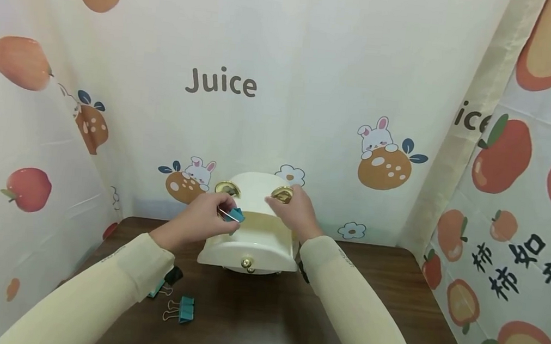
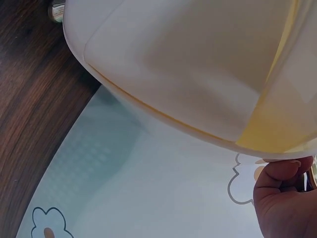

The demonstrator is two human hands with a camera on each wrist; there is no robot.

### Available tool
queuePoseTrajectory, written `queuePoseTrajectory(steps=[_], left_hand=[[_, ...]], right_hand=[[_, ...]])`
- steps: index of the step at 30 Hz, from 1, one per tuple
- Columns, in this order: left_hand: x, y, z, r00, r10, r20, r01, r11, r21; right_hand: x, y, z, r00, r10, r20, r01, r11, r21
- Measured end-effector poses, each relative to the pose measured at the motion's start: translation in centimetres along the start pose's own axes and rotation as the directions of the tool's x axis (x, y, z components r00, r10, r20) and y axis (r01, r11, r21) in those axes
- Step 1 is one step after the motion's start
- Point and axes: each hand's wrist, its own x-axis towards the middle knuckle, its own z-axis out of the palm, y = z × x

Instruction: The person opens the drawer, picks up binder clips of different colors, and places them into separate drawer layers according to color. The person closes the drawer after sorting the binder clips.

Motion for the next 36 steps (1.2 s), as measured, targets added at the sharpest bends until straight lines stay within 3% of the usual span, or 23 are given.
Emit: queuePoseTrajectory(steps=[6, 13, 16, 21, 24, 32, 36], left_hand=[[-0.2, 0.1, 0.2, 1.0, -0.007, -0.018, 0.009, 0.995, 0.098], [-0.8, 1.0, 1.1, 0.997, -0.072, -0.003, 0.071, 0.978, 0.194], [-0.9, 1.2, 1.3, 0.992, -0.122, 0.006, 0.12, 0.98, 0.158], [-0.5, 0.9, 1.5, 0.97, -0.224, 0.096, 0.223, 0.974, 0.025], [-0.2, 0.5, 1.8, 0.959, -0.251, 0.131, 0.253, 0.967, 0.002], [0.8, 1.0, 2.3, 0.963, -0.205, 0.175, 0.182, 0.974, 0.136], [1.3, 1.3, 2.5, 0.954, -0.225, 0.199, 0.183, 0.961, 0.208]], right_hand=[[-0.1, 0.0, 0.1, 1.0, -0.002, 0.002, 0.002, 1.0, -0.003], [-0.1, 0.0, 0.0, 1.0, -0.007, -0.002, 0.007, 1.0, -0.01], [0.0, 0.0, 0.0, 1.0, -0.006, 0.001, 0.006, 1.0, -0.007], [0.0, 0.0, 0.0, 1.0, -0.008, 0.006, 0.008, 1.0, -0.004], [0.0, 0.1, 0.0, 1.0, -0.01, 0.009, 0.01, 1.0, -0.003], [-0.1, 0.1, 0.0, 1.0, -0.019, 0.005, 0.019, 1.0, -0.006], [0.0, 0.2, 0.0, 1.0, -0.024, 0.002, 0.024, 1.0, -0.011]])
